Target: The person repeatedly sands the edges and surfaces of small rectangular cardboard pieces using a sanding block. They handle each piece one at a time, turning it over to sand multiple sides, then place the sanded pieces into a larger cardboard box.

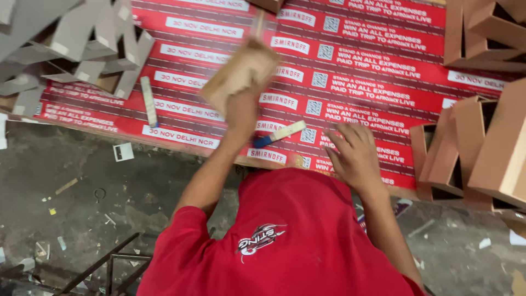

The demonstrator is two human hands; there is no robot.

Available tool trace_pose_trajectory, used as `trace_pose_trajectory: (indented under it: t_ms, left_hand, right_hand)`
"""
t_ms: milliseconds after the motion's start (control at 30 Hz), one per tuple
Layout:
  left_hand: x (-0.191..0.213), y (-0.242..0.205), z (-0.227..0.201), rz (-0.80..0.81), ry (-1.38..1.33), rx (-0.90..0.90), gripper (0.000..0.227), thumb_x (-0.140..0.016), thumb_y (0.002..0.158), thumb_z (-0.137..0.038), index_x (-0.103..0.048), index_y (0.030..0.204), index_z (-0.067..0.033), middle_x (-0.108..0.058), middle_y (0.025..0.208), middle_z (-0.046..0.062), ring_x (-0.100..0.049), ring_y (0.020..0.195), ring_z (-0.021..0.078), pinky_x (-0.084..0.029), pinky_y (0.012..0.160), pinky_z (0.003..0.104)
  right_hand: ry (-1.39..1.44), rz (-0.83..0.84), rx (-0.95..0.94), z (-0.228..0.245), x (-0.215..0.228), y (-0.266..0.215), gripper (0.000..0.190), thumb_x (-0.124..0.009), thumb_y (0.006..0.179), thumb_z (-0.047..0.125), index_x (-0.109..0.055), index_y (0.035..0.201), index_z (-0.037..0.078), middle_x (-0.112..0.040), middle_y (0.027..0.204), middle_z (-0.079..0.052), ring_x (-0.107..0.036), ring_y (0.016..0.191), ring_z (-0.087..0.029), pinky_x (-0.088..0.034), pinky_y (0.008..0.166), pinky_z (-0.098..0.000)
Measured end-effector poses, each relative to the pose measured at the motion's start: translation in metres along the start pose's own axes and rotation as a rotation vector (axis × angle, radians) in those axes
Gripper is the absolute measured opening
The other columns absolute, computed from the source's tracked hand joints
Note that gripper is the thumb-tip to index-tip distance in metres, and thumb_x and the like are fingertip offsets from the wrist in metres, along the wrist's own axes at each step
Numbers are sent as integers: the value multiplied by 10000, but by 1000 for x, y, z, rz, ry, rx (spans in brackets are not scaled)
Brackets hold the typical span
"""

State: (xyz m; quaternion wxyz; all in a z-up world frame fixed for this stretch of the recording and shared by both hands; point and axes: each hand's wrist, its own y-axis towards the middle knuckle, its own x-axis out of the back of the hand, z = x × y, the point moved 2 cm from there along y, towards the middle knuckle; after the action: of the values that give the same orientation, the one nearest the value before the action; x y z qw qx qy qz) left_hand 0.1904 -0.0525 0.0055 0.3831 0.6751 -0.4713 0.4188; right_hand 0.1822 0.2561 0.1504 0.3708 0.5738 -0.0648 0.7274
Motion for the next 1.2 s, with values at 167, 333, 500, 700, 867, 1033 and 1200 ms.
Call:
trace_pose_trajectory:
  t_ms: [167,333,500,700,867,1033,1200]
  left_hand:
    - [-4,-4,-84,114,-248,-502,449,-754,876,-286,-642,1263,-89,-722,896,89,-679,977,276,-415,1017,558]
    - [-20,-5,-71,-97,-114,-254,520,-711,875,-242,-633,1344,-33,-652,1221,134,-579,1164,314,-426,1023,503]
    - [-61,-51,-64,1,28,-175,502,-719,840,-291,-633,1224,21,-622,1106,145,-570,1074,324,-425,923,517]
    - [-67,-91,-63,85,28,-365,279,-668,901,-256,-631,1078,-44,-602,1036,110,-572,1031,275,-428,851,462]
    - [-60,-85,-65,251,-31,-237,229,-579,958,-207,-519,1092,-30,-630,986,185,-639,903,362,-493,749,514]
    - [-82,-28,-63,176,-410,-313,232,-509,1045,-135,-396,1182,16,-633,943,305,-646,707,478,-498,557,572]
    - [-139,67,-66,56,341,-528,158,-522,961,-137,-521,1093,-50,-696,745,90,-706,628,262,-506,597,428]
  right_hand:
    - [-274,173,34,-50,-57,19,574,-794,744,302,-673,1273,118,-618,1346,-138,-535,1268,-357,-250,1161,-602]
    - [-160,594,-246,-81,-101,-15,298,-683,1031,390,-700,1214,156,-691,1184,-38,-581,1204,-246,-289,1307,-530]
    - [-88,-167,-206,-123,-111,-22,415,-712,932,232,-677,1269,-8,-665,1163,-218,-551,1110,-378,-397,997,-517]
    - [145,270,-723,-191,-135,-1,175,-536,1116,98,-645,1208,-2,-698,1225,-255,-646,1102,-355,-510,1002,-452]
    - [-374,-50,-291,-142,-90,-5,616,-604,857,-37,-601,1465,63,-573,1506,-163,-571,1240,-394,-480,1026,-538]
    - [-300,113,-298,-100,-57,1,706,-695,834,147,-538,1521,179,-522,1440,-208,-547,1045,-378,-497,837,-521]
    - [-258,216,-319,-93,-46,15,775,-706,857,329,-454,1582,223,-521,1319,-202,-546,1051,-382,-536,786,-512]
